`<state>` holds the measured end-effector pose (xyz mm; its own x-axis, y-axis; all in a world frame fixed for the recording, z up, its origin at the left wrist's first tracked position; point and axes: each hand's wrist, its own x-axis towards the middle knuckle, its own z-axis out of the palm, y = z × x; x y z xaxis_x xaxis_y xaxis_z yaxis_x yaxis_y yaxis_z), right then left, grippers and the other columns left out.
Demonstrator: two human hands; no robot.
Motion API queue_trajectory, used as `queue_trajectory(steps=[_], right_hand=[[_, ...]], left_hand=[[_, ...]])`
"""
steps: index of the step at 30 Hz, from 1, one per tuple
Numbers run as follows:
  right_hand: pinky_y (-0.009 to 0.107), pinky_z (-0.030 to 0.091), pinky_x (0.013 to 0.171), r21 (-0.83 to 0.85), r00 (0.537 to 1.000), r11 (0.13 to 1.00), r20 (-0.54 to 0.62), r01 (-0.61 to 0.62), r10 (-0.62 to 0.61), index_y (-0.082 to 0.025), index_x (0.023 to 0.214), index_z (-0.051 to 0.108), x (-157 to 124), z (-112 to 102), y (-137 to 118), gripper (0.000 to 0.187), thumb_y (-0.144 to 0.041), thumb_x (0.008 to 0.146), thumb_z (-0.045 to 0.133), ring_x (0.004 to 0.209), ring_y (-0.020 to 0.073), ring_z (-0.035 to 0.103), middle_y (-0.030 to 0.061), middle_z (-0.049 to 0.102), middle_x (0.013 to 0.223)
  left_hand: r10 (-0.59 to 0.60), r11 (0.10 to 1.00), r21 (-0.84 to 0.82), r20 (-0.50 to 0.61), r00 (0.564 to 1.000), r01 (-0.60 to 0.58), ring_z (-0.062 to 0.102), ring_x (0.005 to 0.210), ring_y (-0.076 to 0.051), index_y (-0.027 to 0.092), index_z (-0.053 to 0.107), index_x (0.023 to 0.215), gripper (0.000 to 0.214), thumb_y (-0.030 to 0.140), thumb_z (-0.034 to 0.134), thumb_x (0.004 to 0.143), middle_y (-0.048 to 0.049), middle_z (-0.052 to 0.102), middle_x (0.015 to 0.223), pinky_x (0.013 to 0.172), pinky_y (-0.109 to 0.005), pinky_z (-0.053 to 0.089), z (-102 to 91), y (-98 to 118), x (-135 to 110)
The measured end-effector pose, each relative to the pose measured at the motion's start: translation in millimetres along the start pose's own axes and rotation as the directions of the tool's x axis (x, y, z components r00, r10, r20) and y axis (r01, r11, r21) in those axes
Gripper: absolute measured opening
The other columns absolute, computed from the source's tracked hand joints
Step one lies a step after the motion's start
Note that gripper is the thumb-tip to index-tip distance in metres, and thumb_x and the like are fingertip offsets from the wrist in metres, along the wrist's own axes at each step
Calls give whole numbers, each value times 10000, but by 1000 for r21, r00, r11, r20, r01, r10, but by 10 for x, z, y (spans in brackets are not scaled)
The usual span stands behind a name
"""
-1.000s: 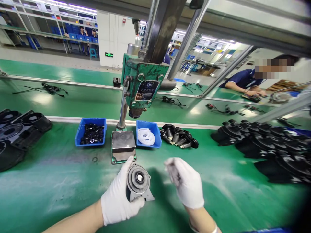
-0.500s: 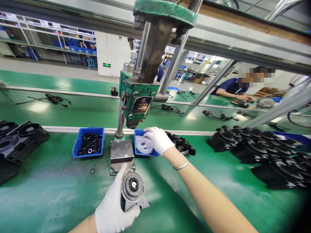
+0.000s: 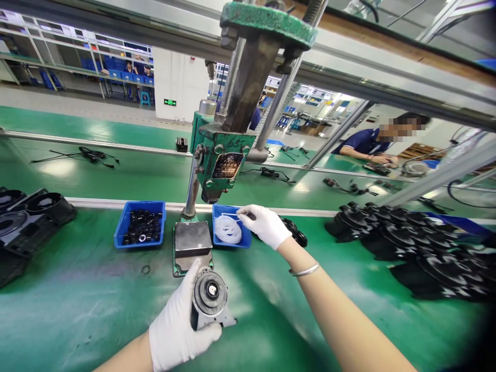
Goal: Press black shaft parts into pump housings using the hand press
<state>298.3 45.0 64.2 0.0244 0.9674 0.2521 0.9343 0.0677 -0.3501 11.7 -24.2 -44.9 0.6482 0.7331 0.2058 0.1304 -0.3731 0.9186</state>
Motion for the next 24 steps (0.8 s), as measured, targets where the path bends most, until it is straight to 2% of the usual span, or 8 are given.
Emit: queue_trajectory(steps=[3, 6, 11, 14, 16, 19, 21, 24], right_hand=[[308, 541, 731, 123, 998, 991, -32, -52, 57, -206, 914, 663, -198, -24, -182, 103, -183, 849, 587, 783, 198, 691, 24, 733, 881], [297, 541, 663, 365, 999, 930, 17, -51, 48, -219, 869, 632, -505, 46, -421, 91, -189, 836, 552, 695, 184, 674, 6, 718, 788], [303, 527, 717, 465, 982, 869, -4, 168, -188, -222, 839, 604, -933, 255, -714, 111, -133, 842, 538, 757, 174, 649, 21, 689, 842], [297, 517, 739, 471, 943, 824, -49, 313, -330, -214, 887, 596, -1012, 346, -727, 138, -100, 870, 520, 785, 164, 625, 27, 655, 857], [297, 513, 739, 463, 922, 807, -65, 367, -382, -213, 923, 594, -1019, 371, -695, 145, -94, 878, 524, 802, 166, 616, 30, 648, 870], [310, 503, 759, 434, 912, 814, -46, 386, -408, -213, 945, 582, -1038, 358, -664, 154, -90, 879, 517, 825, 173, 600, 30, 639, 881], [335, 496, 775, 397, 916, 841, -2, 368, -400, -202, 995, 569, -1084, 335, -670, 171, -166, 835, 621, 854, 197, 582, 45, 625, 929], [391, 483, 793, 280, 914, 880, 19, 384, -405, -173, 1081, 545, -1194, 331, -690, 529, -348, 672, 832, 899, 254, 549, 87, 593, 1019]], left_hand=[[101, 992, 81, -20, 995, -100, 349, 1413, -385, 250, -1, 1531, 1050, 310, 705, 756, -180, 302, 1549, 1143, -606, 298, -73, 6, 4], [184, 972, 162, -84, 979, -168, 350, 1410, -389, 212, 68, 1529, 951, 472, 652, 825, -205, 303, 1542, 1135, -593, 325, -114, 25, 5], [277, 911, 367, -207, 938, -188, 479, 1326, -309, 193, 320, 1442, 601, 327, 581, 918, -183, 486, 1417, 1091, -501, 425, -176, 58, 48], [411, 861, 372, -110, 905, -346, 591, 1183, -223, 217, 544, 1173, 242, 197, 563, 933, -99, 643, 1200, 1025, -378, 486, -285, 78, 136], [445, 850, 336, -42, 895, -407, 636, 1067, -192, 216, 577, 1004, 73, 187, 548, 944, -62, 680, 1054, 945, -331, 519, -372, 92, 201], [420, 860, 311, 19, 907, -405, 657, 969, -168, 216, 581, 968, 49, 224, 533, 961, -45, 687, 1005, 862, -291, 539, -483, 109, 262], [385, 867, 317, 62, 921, -384, 662, 983, -163, 224, 590, 982, 61, 243, 534, 963, -40, 690, 1035, 865, -276, 537, -532, 125, 268], [310, 878, 343, 120, 943, -333, 663, 1013, -161, 228, 606, 969, 90, 255, 521, 969, -38, 686, 1080, 882, -262, 531, -578, 175, 250]])
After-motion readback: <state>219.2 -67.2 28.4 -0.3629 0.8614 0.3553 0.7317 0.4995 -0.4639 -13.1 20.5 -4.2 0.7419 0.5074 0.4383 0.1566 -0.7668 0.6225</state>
